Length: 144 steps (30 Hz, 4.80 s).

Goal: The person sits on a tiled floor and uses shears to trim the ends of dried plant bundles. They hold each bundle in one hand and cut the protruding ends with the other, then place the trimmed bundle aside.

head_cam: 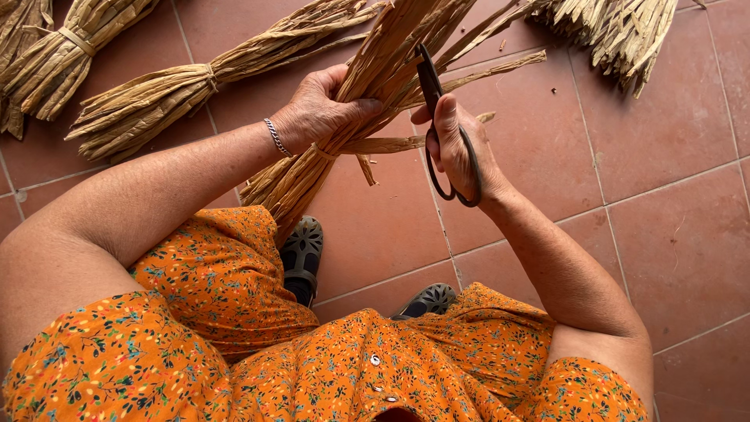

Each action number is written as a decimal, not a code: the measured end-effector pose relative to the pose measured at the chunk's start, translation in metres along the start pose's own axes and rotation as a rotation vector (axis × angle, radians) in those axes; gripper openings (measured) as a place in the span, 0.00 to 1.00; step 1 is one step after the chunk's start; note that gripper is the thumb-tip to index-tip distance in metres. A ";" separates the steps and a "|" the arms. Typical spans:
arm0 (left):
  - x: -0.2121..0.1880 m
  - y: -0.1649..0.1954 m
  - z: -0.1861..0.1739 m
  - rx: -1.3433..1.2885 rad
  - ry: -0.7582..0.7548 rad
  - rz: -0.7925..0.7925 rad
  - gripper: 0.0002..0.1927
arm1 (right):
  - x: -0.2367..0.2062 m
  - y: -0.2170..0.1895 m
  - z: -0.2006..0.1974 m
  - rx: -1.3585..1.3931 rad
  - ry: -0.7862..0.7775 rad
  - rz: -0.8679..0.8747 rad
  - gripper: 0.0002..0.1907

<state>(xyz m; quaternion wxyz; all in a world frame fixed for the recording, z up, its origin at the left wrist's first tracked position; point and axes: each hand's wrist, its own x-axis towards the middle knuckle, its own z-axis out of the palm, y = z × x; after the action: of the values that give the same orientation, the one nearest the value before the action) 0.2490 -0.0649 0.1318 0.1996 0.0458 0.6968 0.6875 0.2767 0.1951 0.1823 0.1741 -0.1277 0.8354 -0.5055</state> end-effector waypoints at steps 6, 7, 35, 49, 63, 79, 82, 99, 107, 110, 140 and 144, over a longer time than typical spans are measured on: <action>-0.004 0.005 0.001 0.058 -0.002 -0.029 0.20 | 0.006 -0.003 -0.002 0.020 -0.033 0.016 0.47; -0.004 0.005 0.002 0.064 -0.001 -0.036 0.20 | 0.006 -0.002 -0.002 0.007 -0.037 0.016 0.47; 0.013 -0.011 0.002 0.028 -0.045 -0.012 0.18 | 0.003 0.022 -0.005 0.266 0.146 0.010 0.48; 0.020 -0.022 -0.010 -0.109 0.036 -0.050 0.16 | -0.013 0.050 -0.036 0.317 0.436 -0.253 0.43; 0.027 -0.026 -0.017 -0.249 0.041 -0.145 0.22 | -0.004 0.116 -0.101 0.281 0.571 -0.102 0.43; 0.038 -0.044 -0.006 -0.159 0.025 -0.102 0.17 | -0.010 0.119 -0.137 -0.022 0.642 -0.224 0.41; 0.045 -0.053 -0.005 -0.114 0.032 -0.052 0.16 | -0.011 0.126 -0.142 -0.020 0.682 -0.194 0.40; 0.099 0.008 -0.015 -0.302 0.170 0.305 0.17 | -0.009 0.142 -0.089 0.349 0.452 -0.175 0.10; 0.111 0.015 -0.015 -0.463 0.255 0.184 0.14 | -0.026 0.134 -0.022 0.043 0.048 -0.050 0.21; 0.133 0.007 -0.006 -0.481 0.288 0.200 0.16 | -0.040 0.138 -0.019 0.005 -0.041 0.111 0.32; 0.139 -0.010 0.135 -0.105 -0.180 -0.031 0.46 | -0.058 0.160 -0.057 0.129 0.371 -0.080 0.25; 0.136 -0.008 0.134 -0.120 -0.077 0.004 0.38 | -0.059 0.146 -0.071 0.016 0.336 -0.124 0.34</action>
<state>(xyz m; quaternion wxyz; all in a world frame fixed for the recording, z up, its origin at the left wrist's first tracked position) 0.1714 0.1067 0.0983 0.2276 0.0615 0.6461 0.7260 0.2955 0.3415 0.0922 0.0015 -0.0913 0.8392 -0.5361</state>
